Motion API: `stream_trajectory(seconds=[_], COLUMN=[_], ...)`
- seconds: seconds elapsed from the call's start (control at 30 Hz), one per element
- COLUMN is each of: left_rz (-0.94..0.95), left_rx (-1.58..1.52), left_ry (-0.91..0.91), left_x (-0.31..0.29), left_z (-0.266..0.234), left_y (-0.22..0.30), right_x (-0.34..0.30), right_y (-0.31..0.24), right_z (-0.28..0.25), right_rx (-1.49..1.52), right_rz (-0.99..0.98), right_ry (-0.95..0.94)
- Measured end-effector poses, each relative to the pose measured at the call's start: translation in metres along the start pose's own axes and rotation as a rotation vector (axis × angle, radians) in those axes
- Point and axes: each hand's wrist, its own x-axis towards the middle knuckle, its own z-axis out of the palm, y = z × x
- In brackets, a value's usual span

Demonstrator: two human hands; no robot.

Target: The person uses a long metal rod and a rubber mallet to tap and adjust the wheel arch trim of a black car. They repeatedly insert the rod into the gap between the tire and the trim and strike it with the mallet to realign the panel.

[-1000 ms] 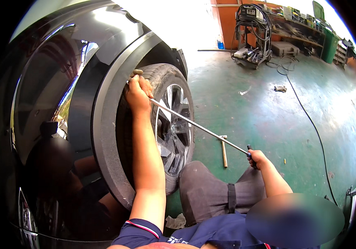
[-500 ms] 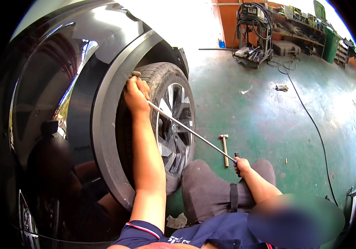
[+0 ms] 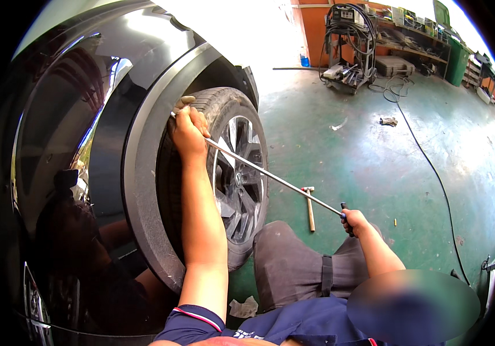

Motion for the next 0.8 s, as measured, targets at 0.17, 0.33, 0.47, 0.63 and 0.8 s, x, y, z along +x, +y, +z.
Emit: stream_trajectory(seconds=[0.17, 0.33, 0.47, 0.63, 0.8], left_rz=[-0.001, -0.015, -0.030, -0.029, -0.028], left_rx=[0.006, 0.030, 0.039, 0.010, 0.008], left_ry=[0.019, 0.022, -0.001, -0.010, -0.003], left_x=[0.000, -0.001, -0.001, -0.001, -0.001], left_z=[0.000, -0.002, -0.002, 0.003, 0.003], left_y=[0.003, 0.005, 0.005, 0.004, 0.004], right_x=[0.028, 0.027, 0.000, -0.010, -0.021], right_y=[0.053, 0.031, 0.001, 0.002, -0.005], right_z=[0.056, 0.022, -0.003, -0.006, -0.007], right_rx=[0.105, 0.053, -0.013, 0.000, -0.023], right_rz=[0.009, 0.051, 0.045, 0.039, 0.047], right_ry=[-0.042, -0.077, -0.026, -0.029, -0.019])
